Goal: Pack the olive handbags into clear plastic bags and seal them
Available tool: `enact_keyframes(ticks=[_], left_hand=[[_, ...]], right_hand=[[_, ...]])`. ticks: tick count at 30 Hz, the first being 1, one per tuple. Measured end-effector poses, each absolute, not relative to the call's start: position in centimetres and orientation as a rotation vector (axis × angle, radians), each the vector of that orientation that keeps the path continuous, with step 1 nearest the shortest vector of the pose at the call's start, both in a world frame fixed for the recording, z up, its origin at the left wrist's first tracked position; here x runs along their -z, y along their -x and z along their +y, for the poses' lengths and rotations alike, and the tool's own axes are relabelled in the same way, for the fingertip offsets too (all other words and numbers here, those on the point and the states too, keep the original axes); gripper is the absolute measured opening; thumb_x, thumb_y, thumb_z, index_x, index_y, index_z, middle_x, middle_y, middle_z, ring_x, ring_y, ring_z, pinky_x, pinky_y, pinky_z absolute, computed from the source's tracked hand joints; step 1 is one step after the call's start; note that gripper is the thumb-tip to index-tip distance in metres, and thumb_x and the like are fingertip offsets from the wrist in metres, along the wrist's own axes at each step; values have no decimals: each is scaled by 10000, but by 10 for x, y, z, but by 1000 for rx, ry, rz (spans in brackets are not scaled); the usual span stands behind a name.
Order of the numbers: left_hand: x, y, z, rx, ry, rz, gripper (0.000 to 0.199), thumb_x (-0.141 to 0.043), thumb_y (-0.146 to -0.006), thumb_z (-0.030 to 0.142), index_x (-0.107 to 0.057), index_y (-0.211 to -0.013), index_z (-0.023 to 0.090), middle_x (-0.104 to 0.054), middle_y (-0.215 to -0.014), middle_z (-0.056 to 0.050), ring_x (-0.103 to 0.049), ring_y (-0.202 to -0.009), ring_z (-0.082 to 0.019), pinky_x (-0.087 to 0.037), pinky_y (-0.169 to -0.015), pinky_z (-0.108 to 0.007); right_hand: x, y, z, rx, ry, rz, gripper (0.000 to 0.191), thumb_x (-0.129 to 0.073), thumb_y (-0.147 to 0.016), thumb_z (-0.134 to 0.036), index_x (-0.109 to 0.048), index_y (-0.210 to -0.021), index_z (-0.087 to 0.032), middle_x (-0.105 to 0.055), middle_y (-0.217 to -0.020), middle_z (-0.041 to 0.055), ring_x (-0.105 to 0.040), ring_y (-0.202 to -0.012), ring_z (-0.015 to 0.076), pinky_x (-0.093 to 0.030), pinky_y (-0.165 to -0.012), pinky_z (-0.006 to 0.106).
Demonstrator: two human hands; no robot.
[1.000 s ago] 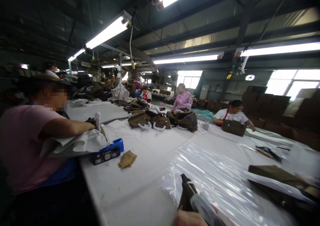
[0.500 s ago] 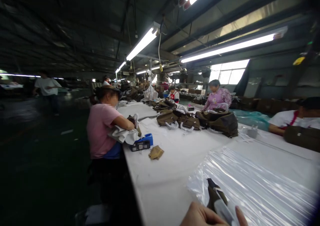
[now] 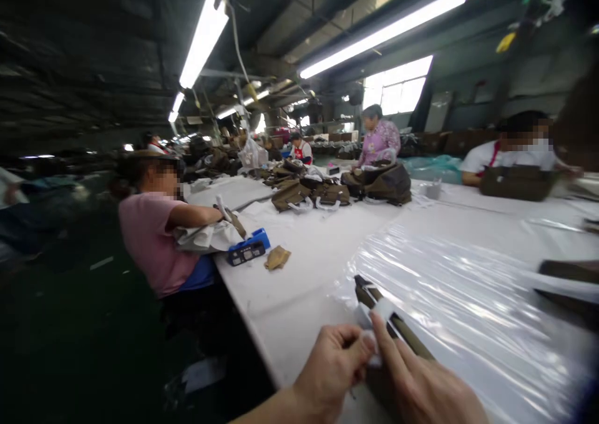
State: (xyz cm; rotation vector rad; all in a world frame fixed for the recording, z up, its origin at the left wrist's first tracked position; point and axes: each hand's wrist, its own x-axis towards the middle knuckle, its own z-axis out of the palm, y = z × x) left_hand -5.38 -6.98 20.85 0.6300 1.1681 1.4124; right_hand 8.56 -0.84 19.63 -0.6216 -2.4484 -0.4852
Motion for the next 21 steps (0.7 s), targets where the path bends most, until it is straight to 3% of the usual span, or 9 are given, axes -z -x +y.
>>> enact_keyframes(ticks=[4, 8, 17, 19, 21], left_hand=[[-207, 54, -64, -1395, -488, 902, 407, -786, -587, 439, -537, -654, 124, -463, -574, 41, -341, -473, -32, -180, -460, -197], [-218, 65, -58, -1232, -811, 931, 360, -729, -673, 434, -601, -631, 100, -507, -588, 14, -381, -536, -53, -281, -543, -201], [-220, 67, -59, -1284, -859, 963, 320, -717, -693, 410, -659, -726, 97, -583, -683, -16, -495, -656, -95, -384, -687, -221], [-220, 65, -60, -1284, -890, 976, 318, -697, -717, 406, -662, -745, 91, -585, -690, -22, -494, -638, -91, -391, -668, -220], [-223, 64, -60, -1345, -911, 1055, 327, -688, -733, 383, -664, -892, 98, -569, -670, -5, -461, -568, -71, -382, -593, -206]], right_hand=[[-203, -91, -6, 394, 652, -2494, 636, -298, -772, -9, -219, -1399, -83, -605, -733, 38, -525, -455, 118, -417, -427, 220], [-205, -93, -2, 369, 642, -2522, 563, -281, -797, -25, -295, -1357, -81, -616, -762, 47, -529, -452, 121, -435, -425, 218], [-205, -89, 5, 331, 617, -2511, 590, -312, -796, -33, -276, -1379, -118, -655, -951, 99, -592, -502, 150, -476, -414, 238], [-205, -89, 5, 300, 618, -2506, 591, -310, -805, -40, -258, -1388, -123, -655, -982, 109, -608, -524, 159, -486, -417, 243], [-205, -89, 4, 275, 643, -2492, 584, -313, -813, -51, -250, -1391, -115, -656, -990, 118, -620, -540, 168, -493, -422, 250]])
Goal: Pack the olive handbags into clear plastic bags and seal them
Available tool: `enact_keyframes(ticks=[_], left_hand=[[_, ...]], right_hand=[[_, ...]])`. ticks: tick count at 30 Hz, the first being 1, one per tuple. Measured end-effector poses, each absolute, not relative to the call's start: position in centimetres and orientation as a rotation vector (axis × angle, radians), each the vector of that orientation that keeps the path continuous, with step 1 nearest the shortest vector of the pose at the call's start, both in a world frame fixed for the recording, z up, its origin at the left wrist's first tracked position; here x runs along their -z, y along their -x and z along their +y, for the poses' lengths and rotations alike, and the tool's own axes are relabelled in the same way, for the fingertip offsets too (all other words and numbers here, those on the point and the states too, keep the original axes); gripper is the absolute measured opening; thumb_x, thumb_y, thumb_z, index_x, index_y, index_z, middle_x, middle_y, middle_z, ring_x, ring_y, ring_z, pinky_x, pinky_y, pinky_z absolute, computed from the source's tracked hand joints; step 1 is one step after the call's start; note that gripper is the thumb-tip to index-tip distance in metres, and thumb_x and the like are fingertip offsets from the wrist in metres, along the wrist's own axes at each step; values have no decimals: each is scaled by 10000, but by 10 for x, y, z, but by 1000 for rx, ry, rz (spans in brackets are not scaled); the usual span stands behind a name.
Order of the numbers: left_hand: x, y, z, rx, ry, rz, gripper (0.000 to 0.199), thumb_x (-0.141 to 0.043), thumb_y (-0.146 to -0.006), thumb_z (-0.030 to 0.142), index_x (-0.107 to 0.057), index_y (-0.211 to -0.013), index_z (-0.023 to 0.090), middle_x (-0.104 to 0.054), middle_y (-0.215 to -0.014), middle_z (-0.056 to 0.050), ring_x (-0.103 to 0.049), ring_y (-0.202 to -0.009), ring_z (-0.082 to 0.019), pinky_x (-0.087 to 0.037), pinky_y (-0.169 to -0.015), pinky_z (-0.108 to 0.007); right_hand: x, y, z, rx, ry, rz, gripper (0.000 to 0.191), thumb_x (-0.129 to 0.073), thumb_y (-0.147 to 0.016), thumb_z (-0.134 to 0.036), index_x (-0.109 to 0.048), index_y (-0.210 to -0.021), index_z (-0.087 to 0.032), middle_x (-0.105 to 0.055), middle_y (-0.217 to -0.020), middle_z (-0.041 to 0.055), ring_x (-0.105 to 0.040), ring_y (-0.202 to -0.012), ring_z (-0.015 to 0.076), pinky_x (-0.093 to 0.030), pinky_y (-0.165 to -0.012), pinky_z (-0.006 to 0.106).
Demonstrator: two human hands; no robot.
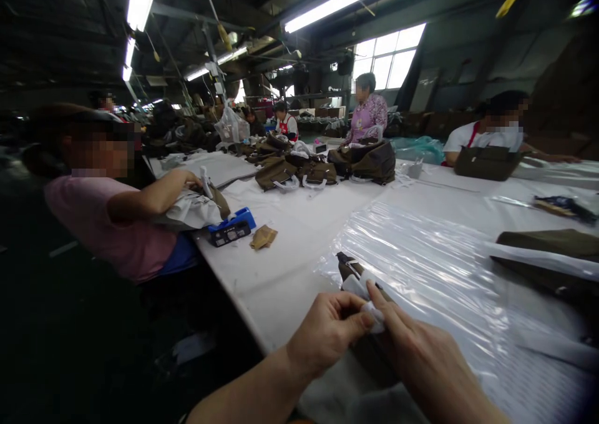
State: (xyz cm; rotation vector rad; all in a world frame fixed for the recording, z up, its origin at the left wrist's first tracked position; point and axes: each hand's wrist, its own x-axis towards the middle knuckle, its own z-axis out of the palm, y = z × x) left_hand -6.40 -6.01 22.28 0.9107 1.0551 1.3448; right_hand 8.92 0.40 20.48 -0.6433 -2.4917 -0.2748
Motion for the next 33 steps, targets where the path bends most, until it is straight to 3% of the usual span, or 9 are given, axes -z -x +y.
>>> enact_keyframes(ticks=[4, 8, 13, 19, 23, 27, 29, 31, 33], left_hand=[[-240, 67, -56, -1355, -1298, 1240, 419, -619, -805, 254, -553, -1214, 192, -626, -811, -29, -567, -734, -127, -443, -709, -248], [-272, 74, -36, -1313, -1866, 1229, 93, -636, -777, 180, -713, -828, 177, -585, -875, -48, -548, -869, -155, -441, -825, -267], [-312, 68, -5, -1552, -1982, 1161, 70, -606, -797, 194, -634, -760, 141, -505, -840, -25, -522, -770, -116, -471, -707, -226], [-315, 56, 8, -1527, -2111, 1140, 105, -529, -844, 245, -542, -782, 162, -544, -784, -24, -530, -728, -121, -454, -705, -244], [-285, 66, 16, -1485, -1548, 1117, 287, -468, -862, 457, -475, -850, 170, -497, -600, 34, -503, -494, -99, -434, -523, -239], [-265, 80, 2, -1322, -1341, 981, 540, -615, -723, 563, -494, -1023, 131, -589, -847, -55, -583, -707, -146, -474, -685, -301], [-267, 81, -13, -1180, -1568, 1064, 459, -693, -694, 462, -576, -993, 134, -603, -932, -83, -572, -827, -173, -447, -774, -309], [-272, 78, -26, -1117, -1859, 1163, 208, -629, -779, 338, -633, -855, 144, -613, -891, -69, -549, -846, -171, -416, -799, -299], [-276, 74, -31, -1146, -1989, 1242, 188, -521, -847, 277, -628, -764, 146, -598, -800, -47, -525, -789, -148, -397, -766, -276]], right_hand=[[-212, -91, 7, 88, 703, -2520, 516, -316, -823, -59, -357, -1330, -149, -656, -1000, 95, -625, -549, 167, -495, -439, 256], [-232, -97, 23, -429, 617, -2651, 278, -354, -844, -117, -583, -968, -214, -653, -821, 17, -611, -609, 148, -496, -535, 238], [-269, -110, 46, -642, 532, -2720, 147, -449, -858, -289, -568, -808, -218, -572, -641, -10, -521, -525, 137, -444, -500, 239], [-278, -98, 42, -552, 656, -2640, 430, -266, -946, -375, -465, -607, -199, -524, -564, -5, -502, -508, 130, -400, -511, 251], [-249, -99, 34, -421, 698, -2567, 212, -382, -913, -384, -493, -911, -203, -556, -642, -12, -547, -559, 154, -423, -528, 263], [-223, -111, 33, -414, 755, -2373, 563, -563, -812, -426, -308, -1241, -167, -615, -838, 41, -588, -601, 154, -469, -522, 240], [-216, -112, 32, -402, 755, -2315, 600, -542, -827, -424, -262, -1285, -154, -621, -891, 69, -599, -604, 154, -473, -517, 235], [-214, -108, 29, -374, 762, -2297, 567, -481, -868, -407, -241, -1307, -139, -619, -852, 63, -595, -579, 152, -465, -503, 235], [-214, -104, 26, -317, 746, -2291, 592, -451, -888, -419, -203, -1342, -131, -611, -813, 48, -593, -579, 157, -465, -506, 241]])
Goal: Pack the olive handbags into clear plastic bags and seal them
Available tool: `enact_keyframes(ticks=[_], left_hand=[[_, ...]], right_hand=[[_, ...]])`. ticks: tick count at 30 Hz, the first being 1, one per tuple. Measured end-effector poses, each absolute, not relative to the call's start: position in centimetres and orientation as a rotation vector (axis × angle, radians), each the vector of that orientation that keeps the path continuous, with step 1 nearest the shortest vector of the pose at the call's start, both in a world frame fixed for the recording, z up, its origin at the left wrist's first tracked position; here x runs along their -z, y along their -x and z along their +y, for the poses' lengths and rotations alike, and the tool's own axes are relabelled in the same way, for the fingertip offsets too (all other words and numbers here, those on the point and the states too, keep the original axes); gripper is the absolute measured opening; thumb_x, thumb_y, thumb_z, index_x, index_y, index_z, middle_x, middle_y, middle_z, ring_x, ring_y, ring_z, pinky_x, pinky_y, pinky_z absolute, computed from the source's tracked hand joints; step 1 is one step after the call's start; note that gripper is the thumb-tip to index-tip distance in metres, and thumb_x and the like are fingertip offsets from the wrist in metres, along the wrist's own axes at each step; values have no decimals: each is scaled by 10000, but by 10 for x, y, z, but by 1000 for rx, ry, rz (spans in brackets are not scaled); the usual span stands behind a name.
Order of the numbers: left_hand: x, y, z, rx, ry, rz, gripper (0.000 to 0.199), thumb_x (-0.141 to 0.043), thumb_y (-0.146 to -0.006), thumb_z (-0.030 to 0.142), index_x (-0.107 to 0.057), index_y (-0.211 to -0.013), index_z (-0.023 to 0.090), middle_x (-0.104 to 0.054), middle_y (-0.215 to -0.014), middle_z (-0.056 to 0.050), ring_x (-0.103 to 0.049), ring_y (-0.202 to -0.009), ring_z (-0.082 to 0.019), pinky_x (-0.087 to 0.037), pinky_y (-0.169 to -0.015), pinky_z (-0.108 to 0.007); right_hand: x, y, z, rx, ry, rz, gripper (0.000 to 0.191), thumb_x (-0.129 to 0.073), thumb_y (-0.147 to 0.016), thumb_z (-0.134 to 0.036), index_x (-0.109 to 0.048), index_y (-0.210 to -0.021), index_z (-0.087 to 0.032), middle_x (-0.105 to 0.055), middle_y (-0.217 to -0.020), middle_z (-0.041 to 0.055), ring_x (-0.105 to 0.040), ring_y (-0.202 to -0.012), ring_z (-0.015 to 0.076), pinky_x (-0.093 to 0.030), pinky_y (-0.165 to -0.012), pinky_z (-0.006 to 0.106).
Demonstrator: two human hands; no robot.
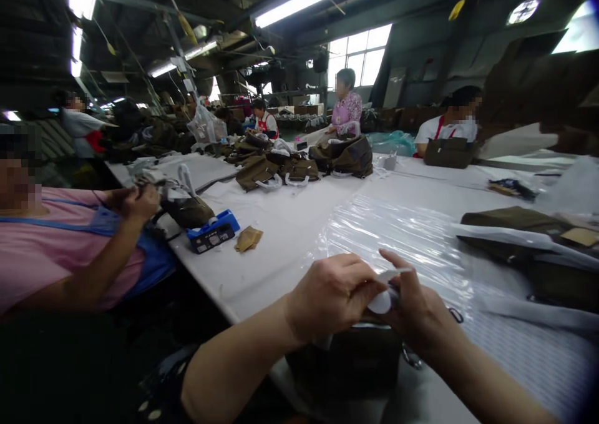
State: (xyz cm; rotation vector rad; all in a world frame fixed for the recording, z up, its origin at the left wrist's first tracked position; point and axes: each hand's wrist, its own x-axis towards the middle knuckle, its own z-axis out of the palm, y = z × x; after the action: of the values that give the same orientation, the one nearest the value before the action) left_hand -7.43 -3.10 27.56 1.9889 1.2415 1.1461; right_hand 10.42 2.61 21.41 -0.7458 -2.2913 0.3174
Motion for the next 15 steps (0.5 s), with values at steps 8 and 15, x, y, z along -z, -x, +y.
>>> enact_keyframes(ticks=[8, 15], left_hand=[[-237, 82, 4, -627, -929, 1118, 180, -524, -729, 227, -519, -579, 128, -459, -508, 40, -397, -426, -56, -302, -463, -191], [-239, 95, 26, -512, -1143, 1109, 159, -595, -672, 265, -557, -605, 126, -509, -539, 38, -446, -480, -71, -326, -445, -181]], right_hand=[[-227, -105, 19, -39, 523, -2470, 528, -478, -896, -344, -293, -1351, -150, -606, -807, 60, -584, -655, 169, -485, -596, 267], [-258, -88, 21, -92, 548, -2671, 111, -450, -840, -170, -483, -944, -183, -533, -949, 81, -550, -743, 176, -478, -616, 276]])
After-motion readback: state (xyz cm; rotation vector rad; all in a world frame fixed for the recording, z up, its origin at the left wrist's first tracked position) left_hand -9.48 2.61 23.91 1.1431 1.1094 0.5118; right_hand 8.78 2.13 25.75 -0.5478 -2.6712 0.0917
